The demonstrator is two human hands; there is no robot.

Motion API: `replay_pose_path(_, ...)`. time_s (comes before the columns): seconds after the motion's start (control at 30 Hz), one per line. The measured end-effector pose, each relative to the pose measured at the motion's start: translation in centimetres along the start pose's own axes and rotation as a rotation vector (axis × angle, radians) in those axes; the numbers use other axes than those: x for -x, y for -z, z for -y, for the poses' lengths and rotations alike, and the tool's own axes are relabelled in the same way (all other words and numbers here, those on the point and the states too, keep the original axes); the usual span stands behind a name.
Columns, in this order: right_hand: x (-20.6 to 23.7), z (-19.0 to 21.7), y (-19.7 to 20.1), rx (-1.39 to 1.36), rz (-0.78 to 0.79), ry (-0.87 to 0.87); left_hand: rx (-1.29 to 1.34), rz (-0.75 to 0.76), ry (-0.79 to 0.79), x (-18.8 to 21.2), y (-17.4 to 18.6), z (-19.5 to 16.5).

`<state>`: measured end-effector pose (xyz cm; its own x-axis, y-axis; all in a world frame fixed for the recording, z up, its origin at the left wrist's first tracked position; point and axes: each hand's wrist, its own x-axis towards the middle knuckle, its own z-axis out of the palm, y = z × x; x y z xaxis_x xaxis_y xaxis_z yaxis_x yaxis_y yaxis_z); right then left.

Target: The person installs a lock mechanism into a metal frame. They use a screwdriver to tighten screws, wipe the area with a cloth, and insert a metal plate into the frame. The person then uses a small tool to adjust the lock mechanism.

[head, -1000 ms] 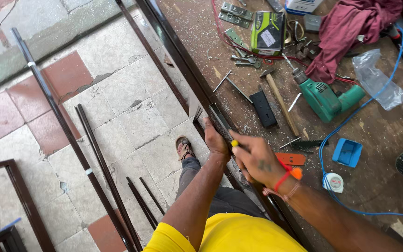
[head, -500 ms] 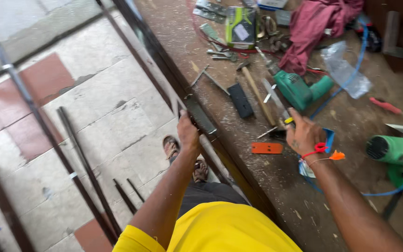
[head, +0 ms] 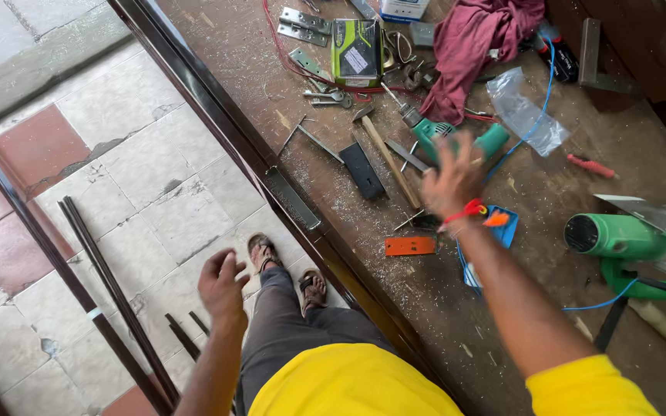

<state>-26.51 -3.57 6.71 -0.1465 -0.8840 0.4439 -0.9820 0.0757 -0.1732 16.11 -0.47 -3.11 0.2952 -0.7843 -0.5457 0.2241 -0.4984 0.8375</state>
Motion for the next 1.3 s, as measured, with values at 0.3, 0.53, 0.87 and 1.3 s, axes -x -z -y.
replay_pose_path(0.3,-10.7,-10.7,-2.3,-0.357,0.201,-0.14,-0.081,-0.158,0.123,1.7,6.3,-0.2)
replay_pose_path(0.53,-15.6,-8.9,-2.6,-0.568,0.218,-0.082,-0.039,-0.215,0.117,2.6,6.8,0.0)
replay_pose_path(0.87,-10.7,2.5,13.9,-1.46,0.177,-0.001,-0.3,0.018,-0.046,3.9,0.4,-4.0)
replay_pose_path(1.3,2.4,19.9,3.9,-0.717,0.327,0.106,-0.517,0.295,-0.878,9.2,-6.0,-8.4)
